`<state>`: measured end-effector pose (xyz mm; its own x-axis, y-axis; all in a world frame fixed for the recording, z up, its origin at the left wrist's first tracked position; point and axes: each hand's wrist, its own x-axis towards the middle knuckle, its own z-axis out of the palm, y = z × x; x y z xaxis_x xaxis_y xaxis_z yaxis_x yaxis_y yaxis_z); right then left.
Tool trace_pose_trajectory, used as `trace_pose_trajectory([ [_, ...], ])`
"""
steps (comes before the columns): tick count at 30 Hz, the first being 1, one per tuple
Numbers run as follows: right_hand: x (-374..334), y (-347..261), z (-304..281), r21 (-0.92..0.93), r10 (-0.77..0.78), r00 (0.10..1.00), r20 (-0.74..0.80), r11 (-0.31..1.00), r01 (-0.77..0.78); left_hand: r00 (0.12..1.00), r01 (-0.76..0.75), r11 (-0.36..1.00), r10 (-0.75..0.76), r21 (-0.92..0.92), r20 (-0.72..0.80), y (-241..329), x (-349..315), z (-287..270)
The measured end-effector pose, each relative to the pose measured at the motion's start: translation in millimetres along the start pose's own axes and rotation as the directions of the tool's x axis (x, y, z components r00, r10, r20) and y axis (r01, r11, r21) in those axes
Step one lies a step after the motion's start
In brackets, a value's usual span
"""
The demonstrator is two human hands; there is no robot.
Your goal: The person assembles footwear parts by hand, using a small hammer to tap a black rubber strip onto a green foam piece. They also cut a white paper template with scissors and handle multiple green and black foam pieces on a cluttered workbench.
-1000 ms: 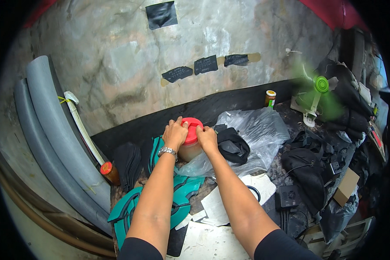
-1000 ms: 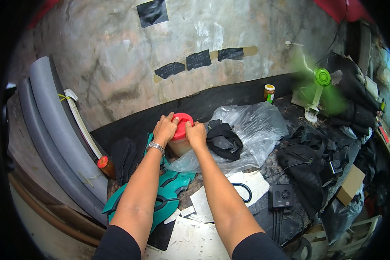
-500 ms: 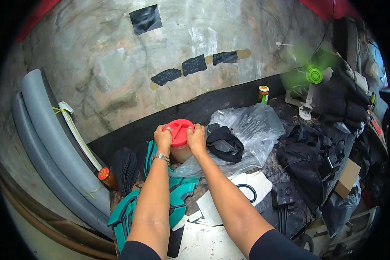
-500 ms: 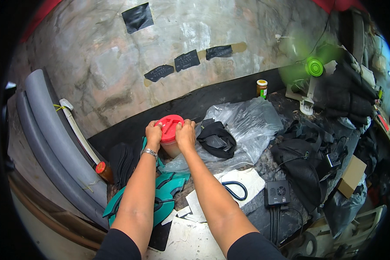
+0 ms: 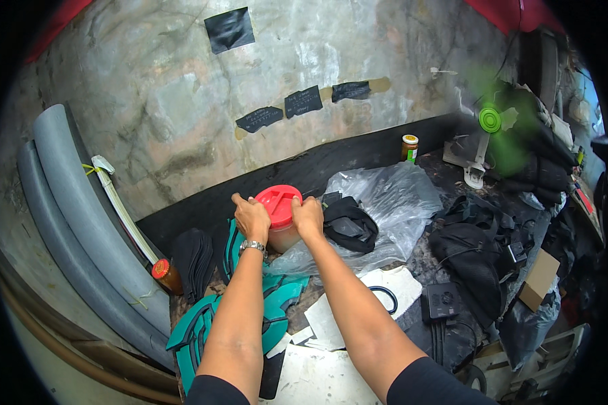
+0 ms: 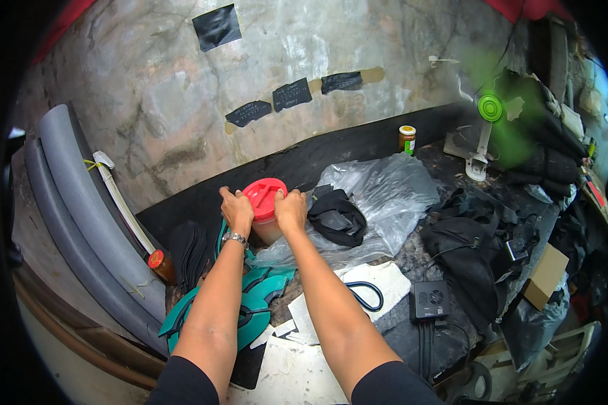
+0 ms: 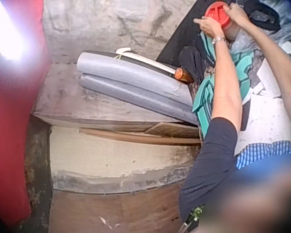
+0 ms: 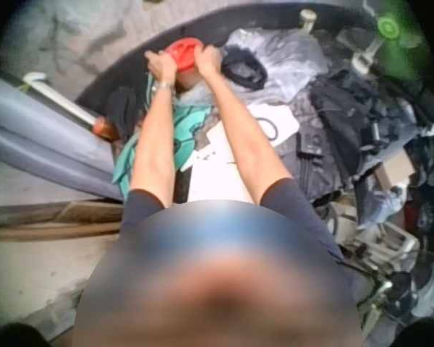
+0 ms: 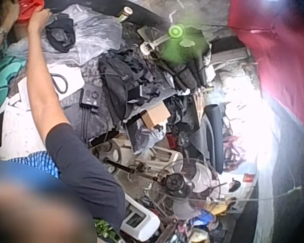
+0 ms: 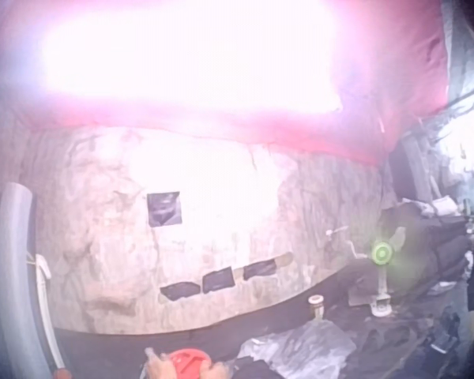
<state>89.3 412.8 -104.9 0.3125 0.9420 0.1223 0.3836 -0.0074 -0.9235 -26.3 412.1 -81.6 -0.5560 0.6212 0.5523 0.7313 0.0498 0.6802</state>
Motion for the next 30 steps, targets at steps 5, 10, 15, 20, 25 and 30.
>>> trace_pose_trajectory([
  [5, -19, -21, -14, -0.262, -0.337, 0.914, -0.227, 0.925, 0.276, 0.867, -0.459, 0.886, 0.433, -0.058, -0.248, 7, 2, -21],
  [10, -55, -46, -49, -0.138, -0.58, 0.76, -0.294, 0.812, 0.567, 0.959, -0.06, 0.742, 0.227, -0.667, 0.167, 24, -23, -97],
  [15, -152, -82, -116, 0.192, -0.747, 0.654, -0.12, 0.629, 0.753, 0.916, 0.054, 0.681, 0.258, -0.73, 0.308, 40, -72, -204],
  [20, -263, -116, -203, 0.337, -0.866, 0.492, -0.086, 0.44, 0.833, 0.945, 0.084, 0.606, 0.203, -0.791, 0.256, 35, -120, -296],
  [25, -314, -130, -249, 0.55, -0.895, 0.436, 0.09, 0.41, 0.728, 0.989, -0.028, 0.639, 0.128, -0.769, 0.07, 5, -173, -337],
  [30, -322, -126, -263, 0.593, -0.968, 0.251, -0.025, 0.188, 0.783, 0.955, -0.251, 0.614, 0.282, -0.748, -0.089, -22, -202, -356],
])
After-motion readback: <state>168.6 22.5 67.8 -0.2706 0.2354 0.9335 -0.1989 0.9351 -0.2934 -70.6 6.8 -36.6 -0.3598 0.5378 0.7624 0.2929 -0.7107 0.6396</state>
